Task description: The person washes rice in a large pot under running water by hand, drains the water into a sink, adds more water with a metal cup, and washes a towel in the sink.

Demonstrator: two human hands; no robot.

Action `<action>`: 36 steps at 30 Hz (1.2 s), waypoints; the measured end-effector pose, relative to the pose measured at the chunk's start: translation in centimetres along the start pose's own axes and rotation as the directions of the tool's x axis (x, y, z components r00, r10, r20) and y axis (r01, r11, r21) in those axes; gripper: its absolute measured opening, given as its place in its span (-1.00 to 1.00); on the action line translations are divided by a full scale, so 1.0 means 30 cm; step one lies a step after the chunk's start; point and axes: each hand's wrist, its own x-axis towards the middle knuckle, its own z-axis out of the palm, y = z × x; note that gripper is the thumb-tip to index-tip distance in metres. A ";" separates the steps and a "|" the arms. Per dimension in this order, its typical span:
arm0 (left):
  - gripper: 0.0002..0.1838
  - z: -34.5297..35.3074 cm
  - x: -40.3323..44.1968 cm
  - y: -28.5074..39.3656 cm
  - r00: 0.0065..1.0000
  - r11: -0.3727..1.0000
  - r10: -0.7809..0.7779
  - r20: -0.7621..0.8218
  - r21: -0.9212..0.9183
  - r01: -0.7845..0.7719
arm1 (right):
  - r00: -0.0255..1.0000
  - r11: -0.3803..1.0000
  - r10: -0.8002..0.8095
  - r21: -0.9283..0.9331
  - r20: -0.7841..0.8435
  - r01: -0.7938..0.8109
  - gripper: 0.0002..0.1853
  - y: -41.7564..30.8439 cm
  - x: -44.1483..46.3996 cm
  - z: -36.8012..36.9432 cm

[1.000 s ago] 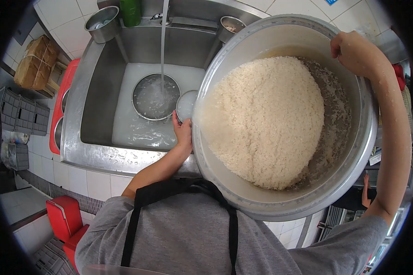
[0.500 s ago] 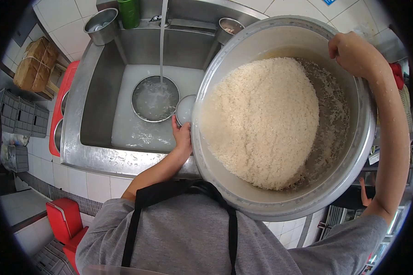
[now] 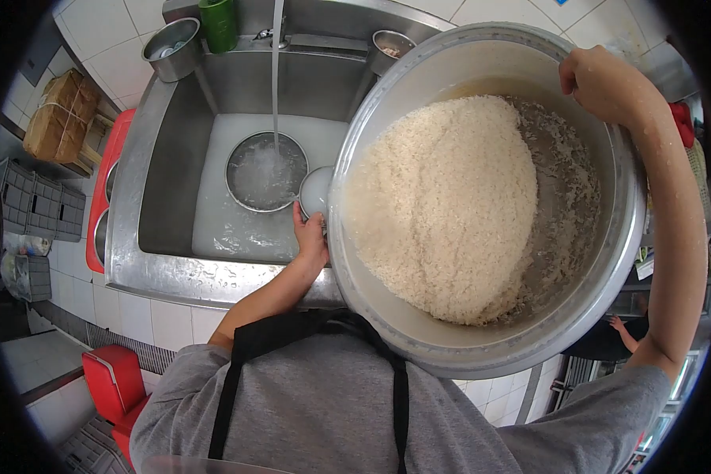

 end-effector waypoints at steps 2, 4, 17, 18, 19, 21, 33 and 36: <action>-0.24 0.010 -0.007 -0.006 1.000 1.000 0.001 0.008 0.003 -0.001 | 1.000 1.000 0.000 0.001 -0.004 0.000 -0.85 0.014 -0.002 0.002; -0.23 0.029 -0.023 -0.009 1.000 1.000 0.008 0.016 -0.019 -0.008 | 1.000 1.000 0.001 0.000 -0.009 -0.001 -0.85 0.038 -0.002 0.005; -0.23 0.115 -0.057 -0.040 0.997 0.997 0.073 0.040 0.017 -0.073 | 0.983 0.993 -0.110 0.021 -0.146 0.114 -0.86 0.180 -0.019 0.076; -0.24 0.114 -0.057 -0.041 0.997 0.997 0.070 0.037 0.027 -0.071 | 0.982 0.992 -0.118 0.027 -0.147 0.123 -0.86 0.183 -0.020 0.077; -0.24 0.113 -0.059 -0.041 0.997 0.997 0.066 0.033 0.038 -0.067 | 0.982 0.992 -0.117 0.027 -0.146 0.123 -0.86 0.182 -0.020 0.075; -0.24 0.106 -0.049 -0.049 0.997 0.997 0.070 0.044 0.034 -0.072 | 0.988 0.994 -0.102 0.022 -0.120 0.105 -0.85 0.175 -0.018 0.072; -0.23 0.116 -0.066 -0.046 0.997 0.999 0.040 0.072 0.016 -0.041 | 0.986 0.996 -0.090 -0.009 -0.143 0.090 -0.87 0.159 -0.019 0.075; -0.23 0.111 -0.056 -0.055 0.996 0.999 0.042 0.075 0.011 -0.043 | 0.976 0.991 -0.134 -0.006 -0.170 0.135 -0.86 0.166 -0.020 0.077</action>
